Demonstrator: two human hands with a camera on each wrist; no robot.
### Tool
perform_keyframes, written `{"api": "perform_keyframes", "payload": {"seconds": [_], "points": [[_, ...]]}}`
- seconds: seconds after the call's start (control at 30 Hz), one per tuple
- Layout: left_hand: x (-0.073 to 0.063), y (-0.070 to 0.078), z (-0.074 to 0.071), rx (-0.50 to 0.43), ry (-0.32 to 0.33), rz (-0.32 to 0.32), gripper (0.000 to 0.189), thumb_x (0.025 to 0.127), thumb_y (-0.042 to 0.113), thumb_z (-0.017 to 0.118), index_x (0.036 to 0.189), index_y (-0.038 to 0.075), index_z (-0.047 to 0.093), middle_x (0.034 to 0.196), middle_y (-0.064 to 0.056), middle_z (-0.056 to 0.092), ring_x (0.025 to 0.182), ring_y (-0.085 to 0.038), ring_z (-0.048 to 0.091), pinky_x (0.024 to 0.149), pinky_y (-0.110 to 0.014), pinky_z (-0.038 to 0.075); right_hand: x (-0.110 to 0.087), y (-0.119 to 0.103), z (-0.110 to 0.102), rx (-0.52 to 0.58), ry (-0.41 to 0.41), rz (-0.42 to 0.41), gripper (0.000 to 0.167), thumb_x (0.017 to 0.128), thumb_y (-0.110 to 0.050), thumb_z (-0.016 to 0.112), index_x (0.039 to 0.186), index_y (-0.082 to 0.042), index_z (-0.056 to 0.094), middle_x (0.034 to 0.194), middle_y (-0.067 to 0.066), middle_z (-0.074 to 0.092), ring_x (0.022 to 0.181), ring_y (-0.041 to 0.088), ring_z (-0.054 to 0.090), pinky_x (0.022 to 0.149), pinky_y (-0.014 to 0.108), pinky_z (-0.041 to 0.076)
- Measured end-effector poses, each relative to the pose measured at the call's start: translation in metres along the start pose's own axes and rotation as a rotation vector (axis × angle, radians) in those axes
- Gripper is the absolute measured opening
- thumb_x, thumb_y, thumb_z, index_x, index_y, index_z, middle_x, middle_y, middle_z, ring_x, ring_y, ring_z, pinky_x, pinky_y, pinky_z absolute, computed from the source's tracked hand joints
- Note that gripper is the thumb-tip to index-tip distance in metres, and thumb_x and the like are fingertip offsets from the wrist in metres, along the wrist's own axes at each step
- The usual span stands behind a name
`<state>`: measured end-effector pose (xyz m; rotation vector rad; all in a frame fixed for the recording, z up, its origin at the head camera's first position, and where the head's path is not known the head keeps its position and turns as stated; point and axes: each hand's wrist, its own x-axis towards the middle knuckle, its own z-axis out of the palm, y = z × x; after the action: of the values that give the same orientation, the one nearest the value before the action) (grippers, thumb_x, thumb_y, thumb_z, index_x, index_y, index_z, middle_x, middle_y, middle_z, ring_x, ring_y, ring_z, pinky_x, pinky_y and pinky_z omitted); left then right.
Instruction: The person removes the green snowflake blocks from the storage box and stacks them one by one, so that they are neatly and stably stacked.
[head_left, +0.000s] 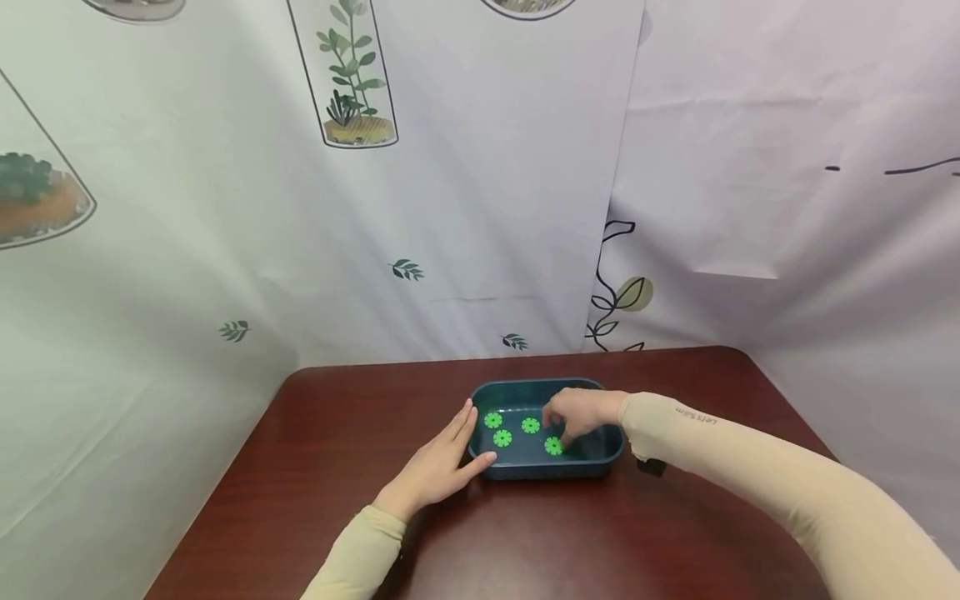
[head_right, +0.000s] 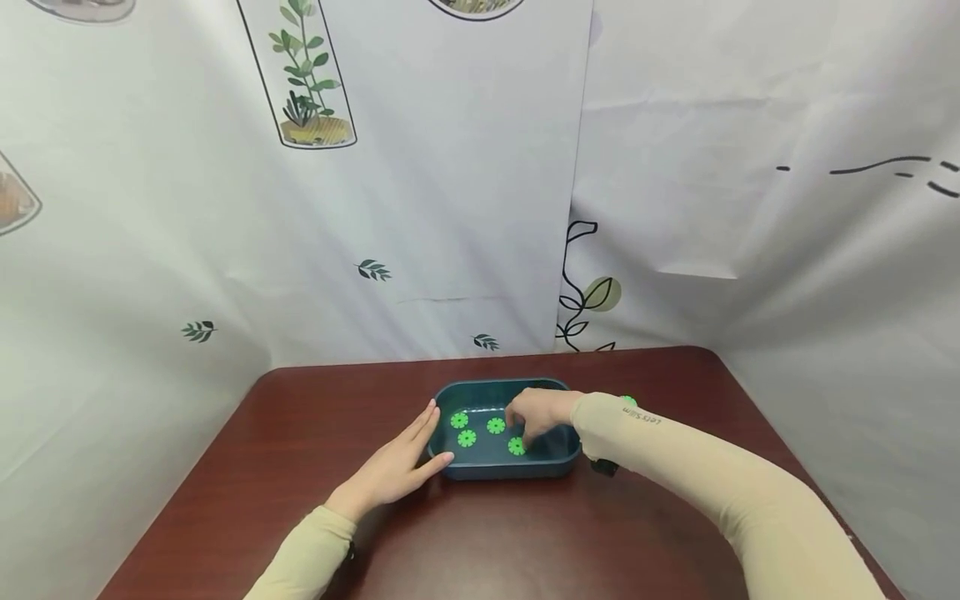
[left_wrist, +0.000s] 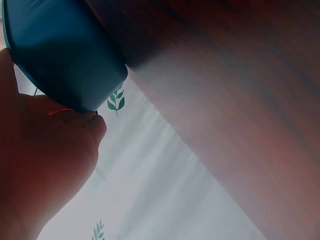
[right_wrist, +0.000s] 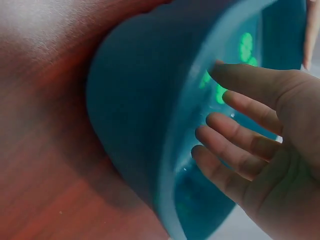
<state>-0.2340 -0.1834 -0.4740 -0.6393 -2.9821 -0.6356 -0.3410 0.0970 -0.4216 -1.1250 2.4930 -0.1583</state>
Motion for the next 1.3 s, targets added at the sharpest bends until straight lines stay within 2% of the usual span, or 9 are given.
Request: {"api": "perform_keyframes", "payload": {"seconds": [0.2,0.43,0.63,0.97,1.17,1.3], "points": [[-0.001,0.0,0.001,-0.006,0.002,0.002,0.097,0.095,0.076,0.037,0.161,0.006,0.021,0.169,-0.005,0.01,0.152,-0.021,0.02,0.115,-0.044,0.034,0.001,-0.001,0.008,-0.058,-0.004,-0.031,0.038,0.08,-0.018,0.087,0.115,-0.013,0.073,0.102,-0.001,0.066,0.093,0.012,0.059,0.082,0.032,0.053],[-0.003,0.0,0.002,-0.004,0.003,-0.007,0.098,0.094,0.077,0.036,0.161,0.006,0.022,0.169,-0.005,0.011,0.152,-0.022,0.022,0.114,-0.045,0.036,0.002,-0.004,0.012,-0.032,-0.002,-0.051,0.026,0.079,-0.015,0.087,0.098,-0.015,0.07,0.091,-0.003,0.061,0.08,0.009,0.051,0.074,0.028,0.049],[-0.002,0.001,0.003,-0.019,-0.006,-0.001,0.097,0.095,0.076,0.037,0.161,0.008,0.02,0.169,-0.004,0.01,0.151,-0.023,0.023,0.113,-0.045,0.037,0.0,-0.004,0.016,0.031,-0.009,-0.031,0.027,0.079,-0.011,0.087,0.093,-0.015,0.065,0.083,-0.002,0.06,0.071,0.008,0.05,0.066,0.027,0.047],[-0.001,0.0,0.003,-0.007,0.009,-0.003,0.097,0.095,0.076,0.036,0.161,0.007,0.021,0.169,-0.004,0.01,0.151,-0.022,0.024,0.113,-0.045,0.037,0.0,-0.001,0.018,0.106,0.021,-0.015,0.03,0.079,-0.008,0.086,0.089,-0.015,0.059,0.078,-0.005,0.058,0.068,0.007,0.05,0.065,0.025,0.046],[0.0,0.0,0.005,-0.009,0.01,-0.006,0.097,0.095,0.076,0.037,0.161,0.006,0.022,0.169,-0.005,0.011,0.151,-0.023,0.024,0.113,-0.046,0.036,0.0,0.004,0.021,0.169,0.048,-0.033,0.027,0.079,-0.005,0.084,0.088,-0.013,0.061,0.075,-0.007,0.057,0.066,0.007,0.049,0.063,0.025,0.045],[0.001,0.001,0.003,-0.014,0.013,-0.009,0.096,0.095,0.075,0.039,0.161,0.007,0.022,0.169,-0.005,0.011,0.151,-0.023,0.025,0.113,-0.046,0.037,-0.002,0.009,0.022,0.217,0.069,-0.057,0.022,0.084,0.001,0.077,0.089,-0.014,0.062,0.079,-0.007,0.059,0.069,0.007,0.053,0.065,0.026,0.048]]}}
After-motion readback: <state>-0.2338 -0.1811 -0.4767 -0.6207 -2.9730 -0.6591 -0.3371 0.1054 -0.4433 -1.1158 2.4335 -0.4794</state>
